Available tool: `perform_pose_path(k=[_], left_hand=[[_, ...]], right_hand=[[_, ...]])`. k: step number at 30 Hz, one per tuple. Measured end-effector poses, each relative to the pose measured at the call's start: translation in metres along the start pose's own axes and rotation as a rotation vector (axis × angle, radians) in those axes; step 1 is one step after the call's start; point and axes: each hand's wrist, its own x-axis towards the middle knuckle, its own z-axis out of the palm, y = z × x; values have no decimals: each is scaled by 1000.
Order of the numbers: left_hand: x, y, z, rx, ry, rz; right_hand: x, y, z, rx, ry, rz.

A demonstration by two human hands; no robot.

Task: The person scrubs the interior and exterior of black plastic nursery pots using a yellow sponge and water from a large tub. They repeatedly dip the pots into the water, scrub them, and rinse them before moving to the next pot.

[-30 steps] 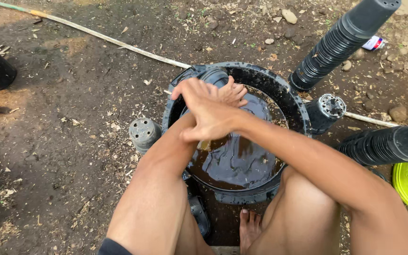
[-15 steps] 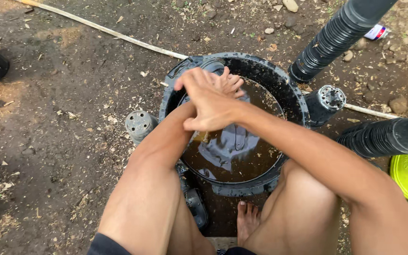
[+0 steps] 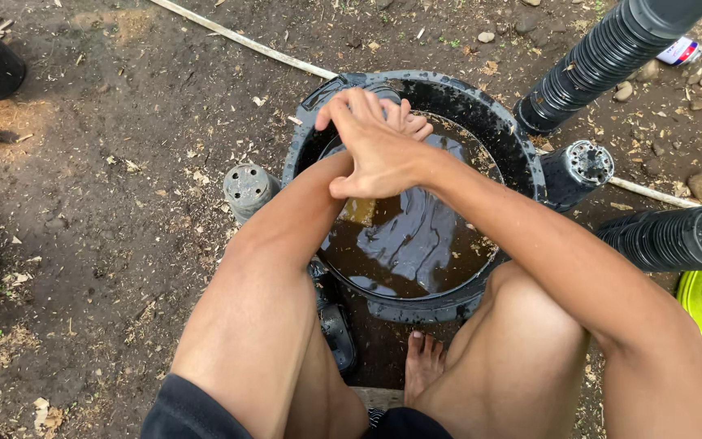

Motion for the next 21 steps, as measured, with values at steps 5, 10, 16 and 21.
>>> perform_pose_path(k=[5, 10, 16, 21], left_hand=[[1, -11, -1, 241, -112, 301], [31, -2, 21, -107, -96, 72], [35, -9, 32, 383, -103, 188], [38, -20, 20, 510, -165, 422]], right_hand=[[-2, -20, 12, 203, -26, -200], [7, -12, 4, 116, -41, -80], [1, -19, -4, 87, 40, -86], [-4, -38, 12, 242, 4, -235]])
